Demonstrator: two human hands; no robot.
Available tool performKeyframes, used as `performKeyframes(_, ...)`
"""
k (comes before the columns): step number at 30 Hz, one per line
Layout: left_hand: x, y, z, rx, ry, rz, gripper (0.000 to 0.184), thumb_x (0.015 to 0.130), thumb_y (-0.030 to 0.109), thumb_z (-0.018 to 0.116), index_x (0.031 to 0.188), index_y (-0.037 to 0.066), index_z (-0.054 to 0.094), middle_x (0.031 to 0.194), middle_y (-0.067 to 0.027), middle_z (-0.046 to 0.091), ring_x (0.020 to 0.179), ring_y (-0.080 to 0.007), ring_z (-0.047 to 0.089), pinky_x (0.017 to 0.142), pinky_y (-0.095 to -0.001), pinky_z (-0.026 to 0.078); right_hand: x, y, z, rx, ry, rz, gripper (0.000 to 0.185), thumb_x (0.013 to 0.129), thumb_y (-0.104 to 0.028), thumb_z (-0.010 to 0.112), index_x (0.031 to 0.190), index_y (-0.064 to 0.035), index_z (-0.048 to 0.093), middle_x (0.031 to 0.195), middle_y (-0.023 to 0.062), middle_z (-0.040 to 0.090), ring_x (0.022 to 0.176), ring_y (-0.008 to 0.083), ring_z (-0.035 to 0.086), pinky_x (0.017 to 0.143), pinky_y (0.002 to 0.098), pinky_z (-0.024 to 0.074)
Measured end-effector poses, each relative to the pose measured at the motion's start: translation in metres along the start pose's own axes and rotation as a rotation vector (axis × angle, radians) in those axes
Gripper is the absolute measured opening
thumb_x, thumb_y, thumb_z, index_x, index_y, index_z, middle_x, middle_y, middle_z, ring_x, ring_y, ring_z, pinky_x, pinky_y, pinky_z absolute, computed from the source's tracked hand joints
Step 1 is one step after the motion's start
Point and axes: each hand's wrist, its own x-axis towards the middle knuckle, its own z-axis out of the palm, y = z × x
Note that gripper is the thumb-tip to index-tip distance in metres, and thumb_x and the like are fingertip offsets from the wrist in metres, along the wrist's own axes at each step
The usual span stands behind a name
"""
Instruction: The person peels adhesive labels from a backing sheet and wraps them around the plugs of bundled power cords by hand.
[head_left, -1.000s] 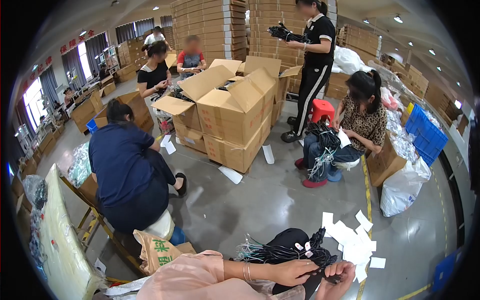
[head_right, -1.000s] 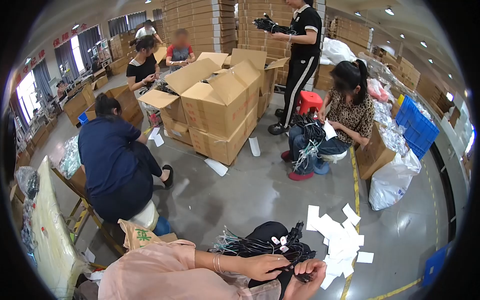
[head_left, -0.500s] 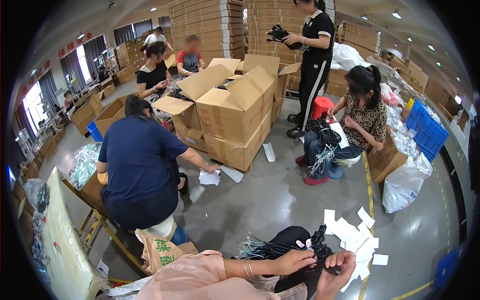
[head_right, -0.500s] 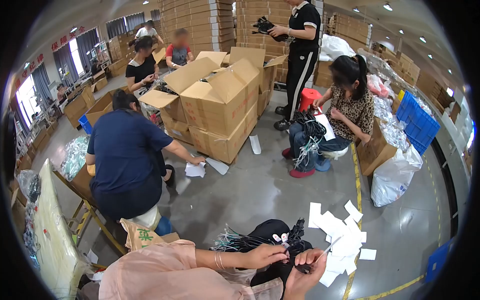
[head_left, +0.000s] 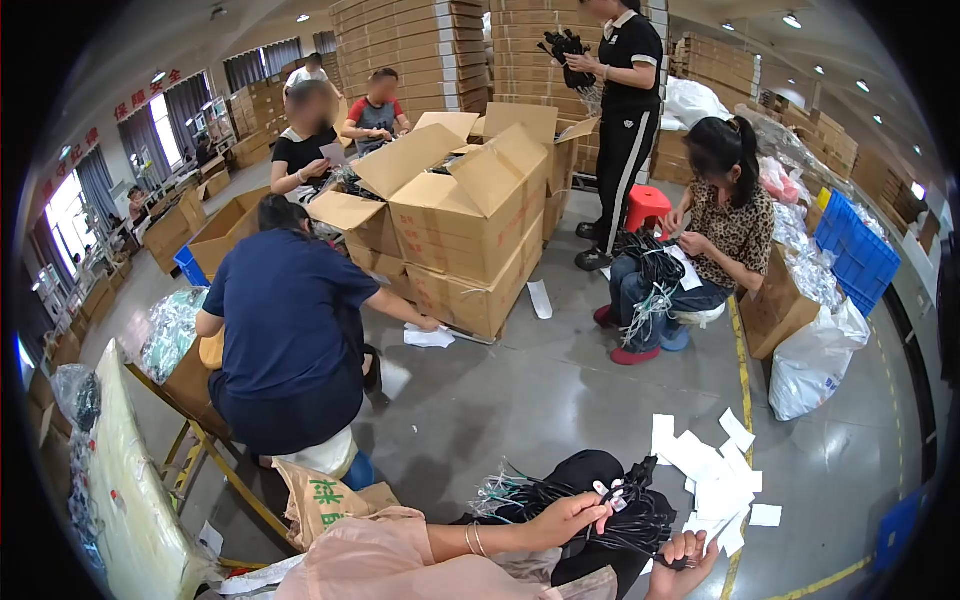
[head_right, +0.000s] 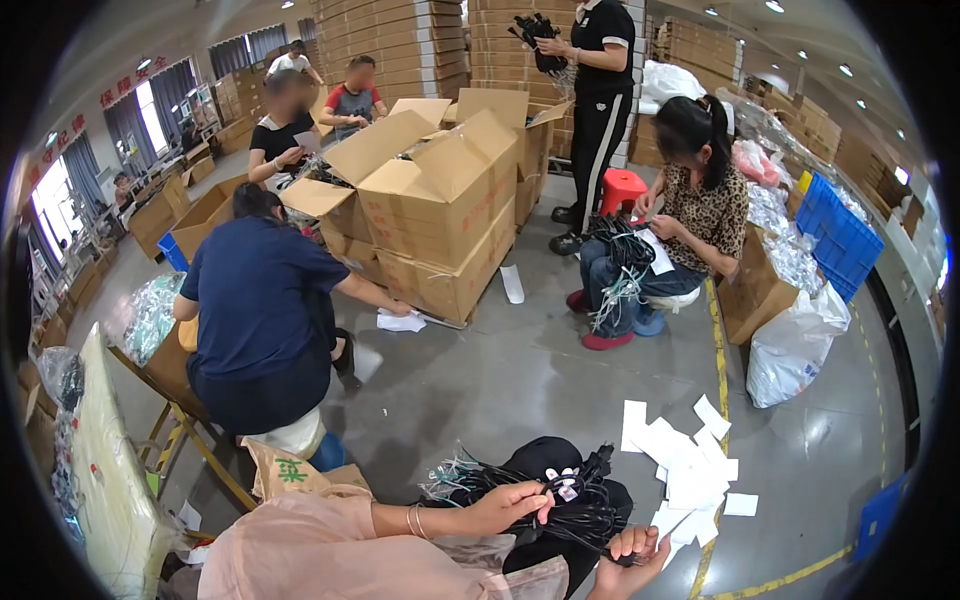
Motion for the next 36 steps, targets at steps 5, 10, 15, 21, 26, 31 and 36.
performKeyframes(5,0.026,-0.014,-0.012,-0.292,0.025,-0.174,0.029,0.099,0.019,0.039,0.116,-0.001,0.053,0.078,-0.0013,0.056,0.071,-0.0096,0.055,0.066,-0.0222,0.044,-0.015,0.003,-0.006,-0.033,-0.108,0.007,0.030,0.085,-0.031,0.054,0.081,-0.0016,0.058,0.057,0.0027,0.041,0.053,0.0165,0.038,0.047,0.0275,0.0321)
performKeyframes(10,0.046,0.008,-0.007,0.350,0.077,0.005,0.033,0.095,0.016,0.045,0.123,-0.001,0.048,0.075,-0.0065,0.056,0.067,-0.0131,0.055,0.064,-0.0267,0.046,-0.043,0.025,0.066,-0.212,-0.465,0.034,0.031,0.092,-0.030,0.045,0.090,-0.0037,0.060,0.068,0.0029,0.045,0.062,0.0150,0.042,0.055,0.0265,0.0349)
performKeyframes(15,0.034,0.008,-0.014,0.396,0.039,0.238,0.040,0.092,0.019,0.057,0.126,0.003,0.046,0.087,-0.0060,0.052,0.073,-0.0126,0.052,0.068,-0.0270,0.044,-0.030,0.030,0.081,-0.251,-0.472,0.081,0.032,0.095,-0.030,0.042,0.093,-0.0040,0.060,0.070,0.0020,0.043,0.063,0.0140,0.039,0.057,0.0260,0.0345)
performKeyframes(21,0.035,0.013,-0.068,0.225,0.081,0.000,0.036,0.093,0.021,0.054,0.123,0.002,0.050,0.092,-0.0025,0.059,0.076,-0.0076,0.053,0.068,-0.0228,0.045,-0.026,0.029,0.078,-0.225,-0.456,0.133,0.031,0.094,-0.029,0.043,0.092,-0.0030,0.059,0.068,0.0023,0.043,0.063,0.0148,0.040,0.056,0.0265,0.0349)
performKeyframes(26,0.034,0.034,-0.114,0.159,0.209,-0.044,0.030,0.094,0.023,0.052,0.117,0.004,0.057,0.091,-0.0014,0.061,0.071,-0.0065,0.054,0.065,-0.0212,0.046,-0.025,0.028,0.081,-0.247,-0.409,0.109,0.027,0.092,-0.025,0.044,0.090,-0.0027,0.058,0.067,0.0032,0.043,0.060,0.0157,0.041,0.053,0.0260,0.0352)
performKeyframes(31,0.035,0.038,-0.194,0.085,0.407,-0.043,0.030,0.092,0.024,0.054,0.113,0.002,0.058,0.092,-0.0021,0.063,0.068,-0.0065,0.056,0.060,-0.0208,0.048,-0.022,0.022,0.077,-0.245,-0.409,0.125,0.025,0.091,-0.024,0.045,0.088,-0.0028,0.057,0.067,0.0037,0.043,0.059,0.0162,0.041,0.053,0.0257,0.0354)
performKeyframes(36,0.027,0.050,-0.305,-0.040,0.813,-0.094,0.023,0.089,0.015,0.053,0.105,0.001,0.061,0.086,-0.0057,0.064,0.065,-0.0128,0.059,0.055,-0.0248,0.049,-0.023,0.016,0.069,-0.227,-0.382,0.123,0.025,0.090,-0.024,0.045,0.090,-0.0023,0.058,0.068,0.0038,0.043,0.059,0.0163,0.041,0.051,0.0251,0.0351)
